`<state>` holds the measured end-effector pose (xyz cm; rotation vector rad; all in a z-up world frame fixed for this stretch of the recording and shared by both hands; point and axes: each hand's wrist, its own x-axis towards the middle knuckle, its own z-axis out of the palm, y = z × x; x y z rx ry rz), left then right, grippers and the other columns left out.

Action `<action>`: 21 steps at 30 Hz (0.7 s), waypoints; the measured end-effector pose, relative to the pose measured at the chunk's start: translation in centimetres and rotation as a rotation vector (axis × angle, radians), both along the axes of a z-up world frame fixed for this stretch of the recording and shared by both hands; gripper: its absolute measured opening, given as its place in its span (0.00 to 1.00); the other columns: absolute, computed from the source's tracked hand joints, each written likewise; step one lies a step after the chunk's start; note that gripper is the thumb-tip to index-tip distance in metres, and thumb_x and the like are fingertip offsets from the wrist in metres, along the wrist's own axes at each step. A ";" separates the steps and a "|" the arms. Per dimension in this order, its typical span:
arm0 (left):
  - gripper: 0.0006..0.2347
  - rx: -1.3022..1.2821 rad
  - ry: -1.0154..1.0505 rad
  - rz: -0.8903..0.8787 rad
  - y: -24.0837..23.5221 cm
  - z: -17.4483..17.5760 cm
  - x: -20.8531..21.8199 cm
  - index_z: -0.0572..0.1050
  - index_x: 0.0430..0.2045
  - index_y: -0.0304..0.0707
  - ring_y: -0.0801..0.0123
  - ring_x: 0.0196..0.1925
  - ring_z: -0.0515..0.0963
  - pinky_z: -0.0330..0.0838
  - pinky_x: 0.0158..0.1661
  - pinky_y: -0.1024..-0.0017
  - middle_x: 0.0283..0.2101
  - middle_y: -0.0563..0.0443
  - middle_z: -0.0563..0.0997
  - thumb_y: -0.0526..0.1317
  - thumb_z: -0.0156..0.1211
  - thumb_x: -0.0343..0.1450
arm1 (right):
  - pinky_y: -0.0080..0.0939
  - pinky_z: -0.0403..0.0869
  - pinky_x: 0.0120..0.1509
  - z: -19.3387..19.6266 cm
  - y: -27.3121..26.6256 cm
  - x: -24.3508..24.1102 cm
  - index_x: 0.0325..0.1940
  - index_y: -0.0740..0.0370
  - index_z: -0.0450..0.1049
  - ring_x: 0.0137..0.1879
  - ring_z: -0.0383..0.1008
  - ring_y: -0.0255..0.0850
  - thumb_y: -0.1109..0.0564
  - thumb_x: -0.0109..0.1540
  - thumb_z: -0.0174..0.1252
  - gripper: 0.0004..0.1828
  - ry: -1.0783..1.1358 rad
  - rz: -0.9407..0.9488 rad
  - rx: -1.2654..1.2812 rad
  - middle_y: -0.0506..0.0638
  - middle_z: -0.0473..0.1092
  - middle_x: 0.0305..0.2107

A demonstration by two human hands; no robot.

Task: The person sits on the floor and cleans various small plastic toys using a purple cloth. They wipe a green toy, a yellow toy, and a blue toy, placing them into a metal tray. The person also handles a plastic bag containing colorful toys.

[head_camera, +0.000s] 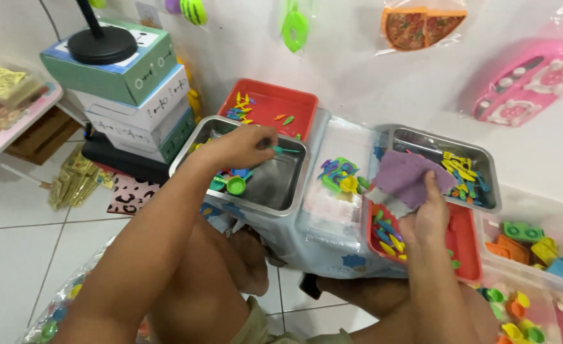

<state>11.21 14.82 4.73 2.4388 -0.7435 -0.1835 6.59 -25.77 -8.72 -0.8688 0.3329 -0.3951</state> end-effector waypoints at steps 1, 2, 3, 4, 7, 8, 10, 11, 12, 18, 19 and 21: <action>0.12 -0.004 0.002 -0.014 -1.7 -0.3 -0.1 0.76 0.41 0.34 0.28 0.52 0.77 0.69 0.52 0.39 0.41 0.23 0.80 0.41 0.56 0.69 | 0.59 0.76 0.68 0.7 1.0 -0.6 0.57 0.52 0.75 0.61 0.80 0.46 0.44 0.66 0.64 0.19 0.002 -0.014 -0.004 0.48 0.78 0.52; 0.11 -0.120 0.000 -0.053 -3.3 -0.6 -0.3 0.76 0.39 0.37 0.34 0.48 0.79 0.72 0.49 0.45 0.39 0.28 0.81 0.42 0.58 0.68 | 0.60 0.75 0.69 1.5 2.0 -1.1 0.58 0.53 0.75 0.62 0.79 0.47 0.44 0.67 0.63 0.19 -0.022 -0.025 -0.004 0.49 0.77 0.52; 0.10 -0.236 -0.003 -0.088 -4.8 -0.7 -0.5 0.75 0.36 0.39 0.39 0.45 0.82 0.75 0.45 0.51 0.37 0.34 0.82 0.43 0.60 0.67 | 0.61 0.74 0.70 2.4 3.1 -1.5 0.58 0.53 0.74 0.62 0.78 0.48 0.44 0.67 0.62 0.19 -0.047 -0.034 -0.004 0.49 0.77 0.53; 0.10 -0.242 -0.002 -0.099 -6.1 -0.3 -0.7 0.75 0.36 0.39 0.39 0.45 0.82 0.75 0.45 0.51 0.37 0.34 0.82 0.43 0.60 0.67 | 0.61 0.74 0.70 2.6 3.6 -1.6 0.58 0.53 0.74 0.62 0.78 0.48 0.44 0.67 0.62 0.19 -0.047 -0.044 -0.010 0.49 0.77 0.53; 0.09 -0.277 -0.083 -0.164 -9.2 0.8 -1.3 0.76 0.32 0.43 0.55 0.37 0.85 0.79 0.41 0.65 0.33 0.44 0.82 0.42 0.67 0.64 | 0.61 0.74 0.69 3.1 5.0 -2.0 0.56 0.55 0.75 0.59 0.79 0.50 0.46 0.65 0.65 0.19 -0.102 -0.082 -0.035 0.52 0.78 0.50; 0.10 -0.307 -0.039 -0.213 -10.0 0.9 -1.6 0.77 0.33 0.43 0.56 0.37 0.85 0.80 0.41 0.64 0.35 0.43 0.81 0.41 0.69 0.63 | 0.60 0.74 0.69 3.1 5.3 -2.2 0.55 0.55 0.75 0.59 0.79 0.49 0.48 0.66 0.64 0.17 -0.121 -0.095 -0.081 0.53 0.78 0.49; 0.11 -0.343 -0.003 -0.274 -11.2 1.1 -1.9 0.78 0.34 0.44 0.57 0.36 0.85 0.80 0.41 0.63 0.37 0.43 0.80 0.39 0.71 0.61 | 0.58 0.75 0.68 3.3 5.8 -2.5 0.55 0.56 0.74 0.58 0.79 0.47 0.49 0.66 0.64 0.16 -0.148 -0.118 -0.136 0.53 0.77 0.48; 0.15 -0.318 0.063 -0.267 -11.6 1.0 -2.0 0.76 0.37 0.42 0.57 0.35 0.84 0.80 0.40 0.63 0.37 0.44 0.80 0.38 0.73 0.60 | 0.55 0.73 0.68 3.4 6.1 -2.6 0.55 0.60 0.74 0.58 0.76 0.46 0.52 0.69 0.58 0.13 -0.284 -0.112 -0.332 0.56 0.75 0.50; 0.19 -0.291 0.128 -0.260 -12.0 0.9 -2.1 0.74 0.40 0.40 0.58 0.34 0.84 0.80 0.39 0.63 0.37 0.45 0.81 0.38 0.74 0.58 | 0.52 0.72 0.67 3.4 6.4 -2.7 0.56 0.64 0.73 0.58 0.73 0.44 0.55 0.72 0.52 0.12 -0.418 -0.108 -0.530 0.58 0.73 0.52; 0.31 -0.656 0.406 -0.186 -14.1 -0.5 -1.9 0.66 0.56 0.43 0.67 0.42 0.82 0.79 0.48 0.71 0.43 0.43 0.82 0.36 0.77 0.60 | 0.52 0.77 0.57 7.0 8.1 -5.1 0.57 0.62 0.80 0.50 0.80 0.52 0.64 0.63 0.59 0.17 -0.612 -0.016 -1.228 0.56 0.77 0.47; 0.31 -0.656 0.402 -0.190 -14.3 -0.6 -2.0 0.66 0.56 0.43 0.67 0.42 0.82 0.79 0.48 0.71 0.43 0.43 0.82 0.36 0.77 0.60 | 0.52 0.77 0.57 7.3 7.9 -5.3 0.57 0.62 0.80 0.50 0.80 0.52 0.64 0.63 0.59 0.17 -0.615 -0.020 -1.229 0.56 0.77 0.47; 0.34 -0.804 0.550 -0.142 -14.6 -0.8 -2.2 0.62 0.62 0.43 0.68 0.44 0.82 0.79 0.48 0.71 0.44 0.42 0.81 0.35 0.75 0.62 | 0.56 0.74 0.61 8.0 7.7 -5.6 0.61 0.60 0.77 0.54 0.78 0.56 0.65 0.66 0.54 0.19 -0.580 -0.062 -1.343 0.56 0.77 0.48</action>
